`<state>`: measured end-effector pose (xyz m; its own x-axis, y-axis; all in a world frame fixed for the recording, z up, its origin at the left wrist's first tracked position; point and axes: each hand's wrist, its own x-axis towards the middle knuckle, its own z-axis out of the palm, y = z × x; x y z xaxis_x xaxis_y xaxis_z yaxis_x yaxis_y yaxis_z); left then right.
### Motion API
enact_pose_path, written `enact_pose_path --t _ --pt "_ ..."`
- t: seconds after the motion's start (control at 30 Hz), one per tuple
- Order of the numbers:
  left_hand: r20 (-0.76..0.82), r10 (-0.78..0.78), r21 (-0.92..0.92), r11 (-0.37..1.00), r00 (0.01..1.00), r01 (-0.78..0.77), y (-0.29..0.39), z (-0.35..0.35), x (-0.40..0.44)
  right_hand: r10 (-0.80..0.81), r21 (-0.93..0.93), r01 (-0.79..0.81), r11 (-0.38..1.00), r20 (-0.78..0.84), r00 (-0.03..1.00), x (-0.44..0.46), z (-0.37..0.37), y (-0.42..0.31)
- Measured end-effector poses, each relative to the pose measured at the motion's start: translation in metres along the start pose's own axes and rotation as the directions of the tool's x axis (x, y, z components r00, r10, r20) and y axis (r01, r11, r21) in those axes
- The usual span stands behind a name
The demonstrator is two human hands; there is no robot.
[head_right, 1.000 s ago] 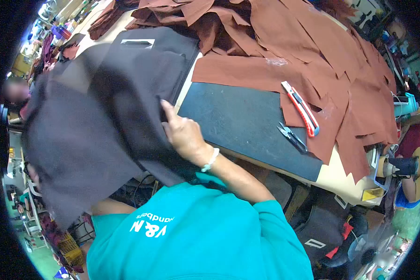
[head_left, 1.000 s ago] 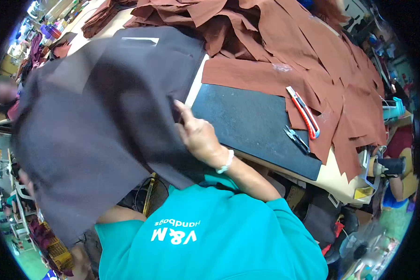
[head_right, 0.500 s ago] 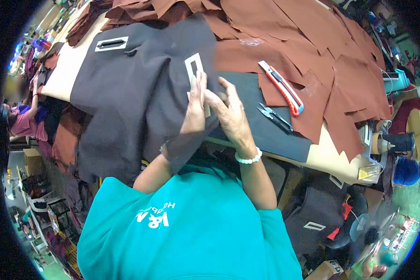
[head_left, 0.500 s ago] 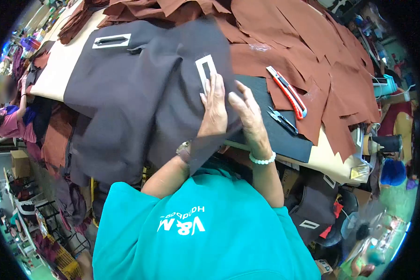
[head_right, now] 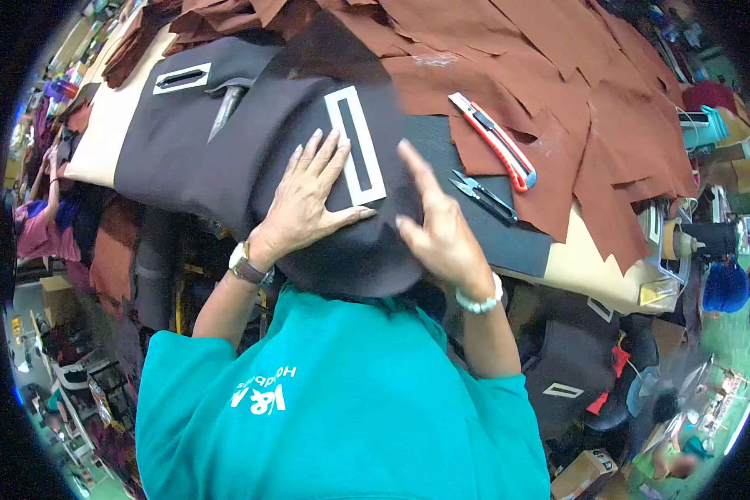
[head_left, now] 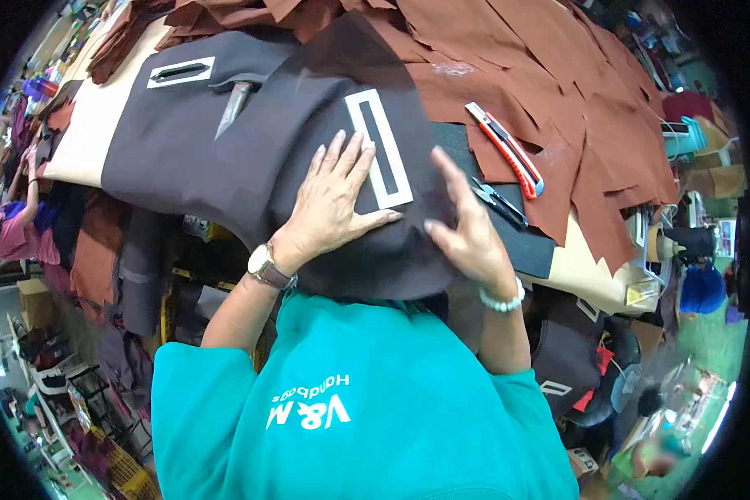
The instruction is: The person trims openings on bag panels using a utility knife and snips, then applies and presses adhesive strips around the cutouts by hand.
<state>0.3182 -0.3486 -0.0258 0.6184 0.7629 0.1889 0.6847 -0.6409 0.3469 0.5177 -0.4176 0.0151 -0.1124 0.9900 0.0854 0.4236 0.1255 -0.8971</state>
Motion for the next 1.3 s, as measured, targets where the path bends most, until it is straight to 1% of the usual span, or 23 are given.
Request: enact_pose_path --t 0.03,0.1,0.17,0.2,0.3,0.4,0.5,0.57,0.63,0.73,0.83,0.97,1.07,1.17,1.2,1.23,1.3 --pt "-0.018 -0.02 0.022 1.0 1.0 0.02 0.003 0.004 -0.001 -0.034 -0.077 0.037 0.996 0.044 0.998 -0.013 -0.005 -0.003" --pt "-0.051 -0.061 0.061 0.996 0.997 0.064 0.01 0.012 -0.004 0.145 -0.069 -0.136 0.988 0.139 0.98 -0.035 -0.025 -0.004" --pt "-0.065 -0.087 0.03 0.996 0.994 0.089 0.025 0.011 -0.008 0.127 -0.06 -0.131 0.99 -0.064 0.99 -0.054 -0.038 0.006" --pt "-0.062 -0.089 0.029 0.995 0.994 0.091 0.032 0.011 -0.009 0.186 -0.108 -0.206 0.973 -0.171 0.968 -0.059 -0.042 0.003" --pt "-0.089 -0.069 0.033 0.997 0.994 0.072 0.05 0.021 -0.015 0.164 -0.305 -0.256 0.917 -0.296 0.941 -0.072 -0.049 0.015" --pt "-0.123 -0.078 0.011 0.997 0.989 0.08 0.057 0.027 -0.016 0.101 -0.549 -0.296 0.782 -0.358 0.928 -0.071 -0.047 0.016" --pt "-0.156 -0.087 -0.011 0.996 0.984 0.086 0.057 0.025 -0.013 -0.072 -0.668 -0.318 0.672 -0.487 0.87 -0.057 -0.043 0.015" --pt "-0.184 -0.082 0.003 0.996 0.979 0.084 0.055 0.025 -0.013 -0.203 -0.729 -0.267 0.63 -0.486 0.85 -0.037 -0.048 0.02" --pt "-0.19 -0.108 -0.038 0.994 0.976 0.103 0.054 0.024 -0.011 -0.32 -0.782 -0.232 0.579 -0.479 0.817 -0.017 -0.054 0.027" --pt "-0.186 -0.123 -0.075 0.991 0.975 0.111 0.05 0.022 -0.009 -0.282 -0.821 -0.258 0.51 -0.443 0.851 0.004 -0.068 0.048" --pt "-0.208 -0.119 -0.076 0.992 0.971 0.105 0.048 0.022 -0.008 -0.247 -0.82 -0.242 0.518 -0.415 0.876 0.01 -0.08 0.058" --pt "-0.205 -0.115 -0.094 0.991 0.972 0.097 0.048 0.021 -0.008 -0.126 -0.799 -0.206 0.564 -0.33 0.935 0.016 -0.083 0.063" --pt "-0.242 -0.133 -0.124 0.987 0.961 0.105 0.043 0.021 -0.006 -0.071 -0.745 -0.244 0.621 -0.363 0.929 0.018 -0.081 0.046" --pt "-0.276 -0.108 -0.113 0.99 0.955 0.079 0.034 0.025 -0.003 -0.085 -0.648 -0.199 0.735 -0.379 0.921 0.015 -0.075 0.021" --pt "-0.245 -0.126 -0.132 0.987 0.961 0.096 0.034 0.027 -0.002 -0.145 -0.591 -0.11 0.799 -0.367 0.919 0.012 -0.067 0.017" --pt "-0.246 -0.146 -0.156 0.982 0.958 0.11 0.035 0.026 -0.002 0.044 -0.447 -0.206 0.87 -0.345 0.937 0.009 -0.054 -0.002" --pt "-0.248 -0.184 -0.204 0.97 0.951 0.134 0.037 0.025 -0.003 -0.005 -0.406 -0.106 0.908 -0.263 0.965 0.001 -0.029 -0.011"
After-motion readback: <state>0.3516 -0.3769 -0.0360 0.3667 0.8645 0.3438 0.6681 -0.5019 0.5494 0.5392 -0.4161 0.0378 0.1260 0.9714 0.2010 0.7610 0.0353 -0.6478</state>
